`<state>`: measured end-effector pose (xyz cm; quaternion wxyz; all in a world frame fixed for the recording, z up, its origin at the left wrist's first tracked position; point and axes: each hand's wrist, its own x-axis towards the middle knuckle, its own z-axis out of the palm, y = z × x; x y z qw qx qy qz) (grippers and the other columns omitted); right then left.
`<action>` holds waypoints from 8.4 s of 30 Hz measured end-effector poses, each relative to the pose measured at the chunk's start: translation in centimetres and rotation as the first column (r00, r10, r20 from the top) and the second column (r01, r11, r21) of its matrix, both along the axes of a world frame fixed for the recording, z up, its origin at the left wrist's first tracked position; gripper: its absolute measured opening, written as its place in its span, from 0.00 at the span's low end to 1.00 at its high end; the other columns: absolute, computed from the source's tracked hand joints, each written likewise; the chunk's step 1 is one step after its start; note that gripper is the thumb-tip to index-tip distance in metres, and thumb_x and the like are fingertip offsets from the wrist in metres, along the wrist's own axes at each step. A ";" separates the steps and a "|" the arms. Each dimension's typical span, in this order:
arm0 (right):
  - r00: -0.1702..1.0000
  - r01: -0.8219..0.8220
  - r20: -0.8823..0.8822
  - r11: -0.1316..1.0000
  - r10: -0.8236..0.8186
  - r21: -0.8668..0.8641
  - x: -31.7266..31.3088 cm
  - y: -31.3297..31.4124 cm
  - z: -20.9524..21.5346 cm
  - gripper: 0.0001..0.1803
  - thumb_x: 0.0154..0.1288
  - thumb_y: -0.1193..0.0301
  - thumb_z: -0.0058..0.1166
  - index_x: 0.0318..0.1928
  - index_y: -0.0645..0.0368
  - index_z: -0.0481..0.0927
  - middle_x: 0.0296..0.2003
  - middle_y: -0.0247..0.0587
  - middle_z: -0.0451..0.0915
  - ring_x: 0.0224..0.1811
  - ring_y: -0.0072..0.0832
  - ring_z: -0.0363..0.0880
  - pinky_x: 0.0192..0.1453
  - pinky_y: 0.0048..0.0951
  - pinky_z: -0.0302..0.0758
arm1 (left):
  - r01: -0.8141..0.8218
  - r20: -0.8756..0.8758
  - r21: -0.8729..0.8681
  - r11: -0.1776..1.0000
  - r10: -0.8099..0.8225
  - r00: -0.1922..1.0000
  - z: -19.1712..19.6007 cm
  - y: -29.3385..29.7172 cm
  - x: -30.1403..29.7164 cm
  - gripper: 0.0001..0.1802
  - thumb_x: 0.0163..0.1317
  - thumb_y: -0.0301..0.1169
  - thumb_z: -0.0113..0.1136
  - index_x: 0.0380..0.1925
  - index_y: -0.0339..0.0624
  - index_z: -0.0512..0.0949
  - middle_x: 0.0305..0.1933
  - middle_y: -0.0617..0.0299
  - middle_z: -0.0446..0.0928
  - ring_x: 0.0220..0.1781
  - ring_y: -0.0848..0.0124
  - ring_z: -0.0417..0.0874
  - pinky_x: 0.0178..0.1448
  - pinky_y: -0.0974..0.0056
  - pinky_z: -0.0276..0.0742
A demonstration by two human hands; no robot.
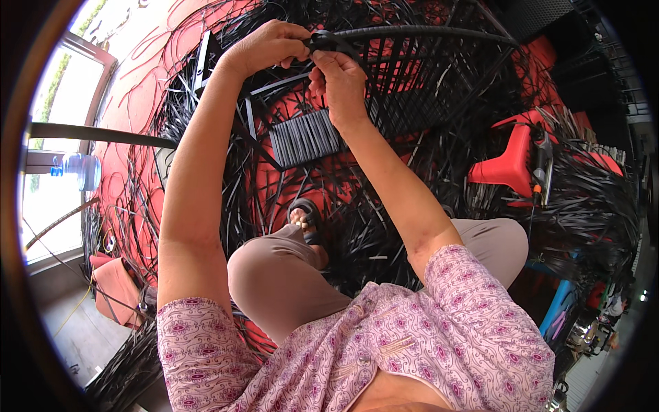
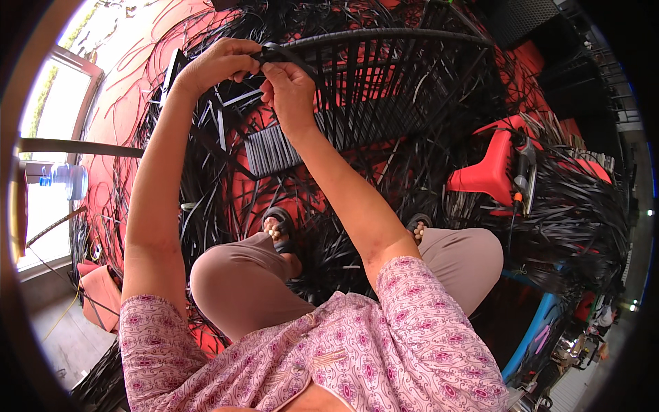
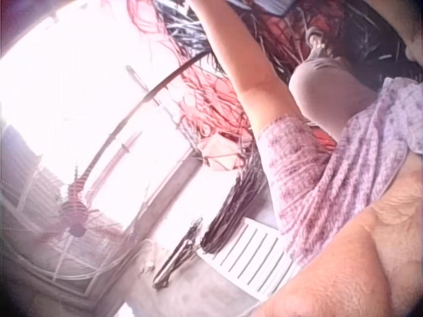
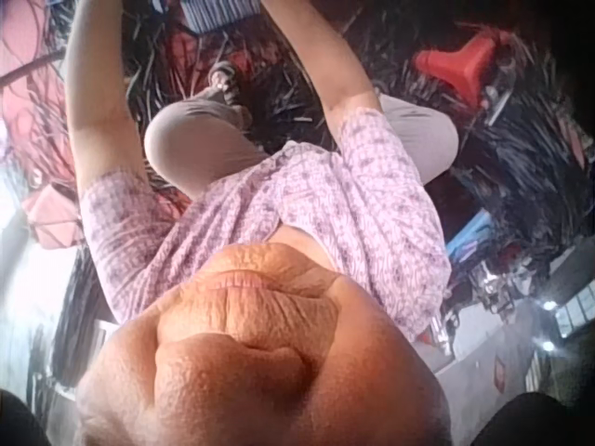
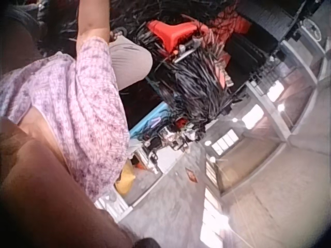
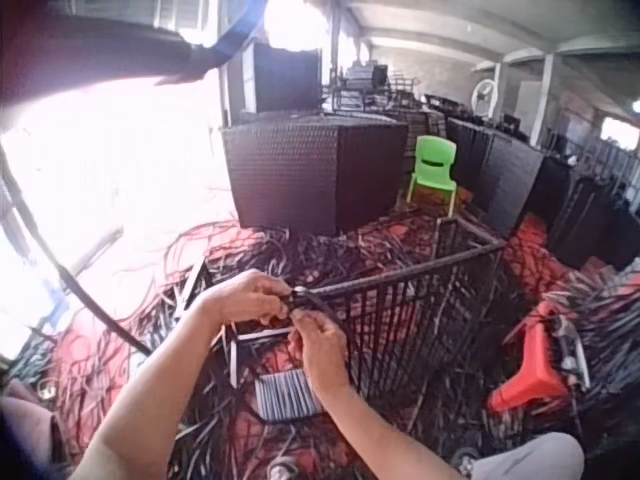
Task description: The person secures black plastic strips onto a metal furniture frame with a pneumatic stapler and cuts excess material with pliers.
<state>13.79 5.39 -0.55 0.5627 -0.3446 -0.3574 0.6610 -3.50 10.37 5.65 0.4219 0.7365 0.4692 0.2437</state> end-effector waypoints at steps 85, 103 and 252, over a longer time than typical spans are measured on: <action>0.755 0.158 0.504 0.862 -0.420 0.481 -2.3 -2.3 -5.5 0.30 0.69 0.66 0.54 0.65 0.69 0.62 0.58 0.57 0.72 0.61 0.42 0.72 0.66 0.37 0.68 | 0.044 -0.378 0.564 0.824 0.211 0.901 0.0 1.1 0.1 0.16 0.64 0.36 0.50 0.41 0.33 0.76 0.33 0.41 0.78 0.38 0.44 0.79 0.41 0.46 0.73; -0.496 0.388 0.866 0.875 -0.066 0.289 59.5 -3.7 -0.9 0.35 0.57 0.56 0.61 0.61 0.64 0.72 0.56 0.56 0.77 0.59 0.48 0.76 0.61 0.42 0.73 | -0.157 -0.314 0.402 0.902 0.297 0.902 -4.0 2.2 -3.7 0.23 0.72 0.36 0.47 0.56 0.26 0.72 0.48 0.42 0.79 0.45 0.54 0.82 0.53 0.58 0.75; 0.006 -0.707 0.549 0.392 0.836 -0.589 1.9 13.7 2.5 0.12 0.62 0.60 0.64 0.35 0.55 0.85 0.26 0.33 0.85 0.21 0.25 0.80 0.32 0.28 0.79 | 0.017 -0.393 0.753 0.658 0.429 0.813 -2.5 -8.0 6.1 0.17 0.61 0.38 0.62 0.45 0.42 0.74 0.34 0.56 0.79 0.35 0.57 0.83 0.38 0.57 0.78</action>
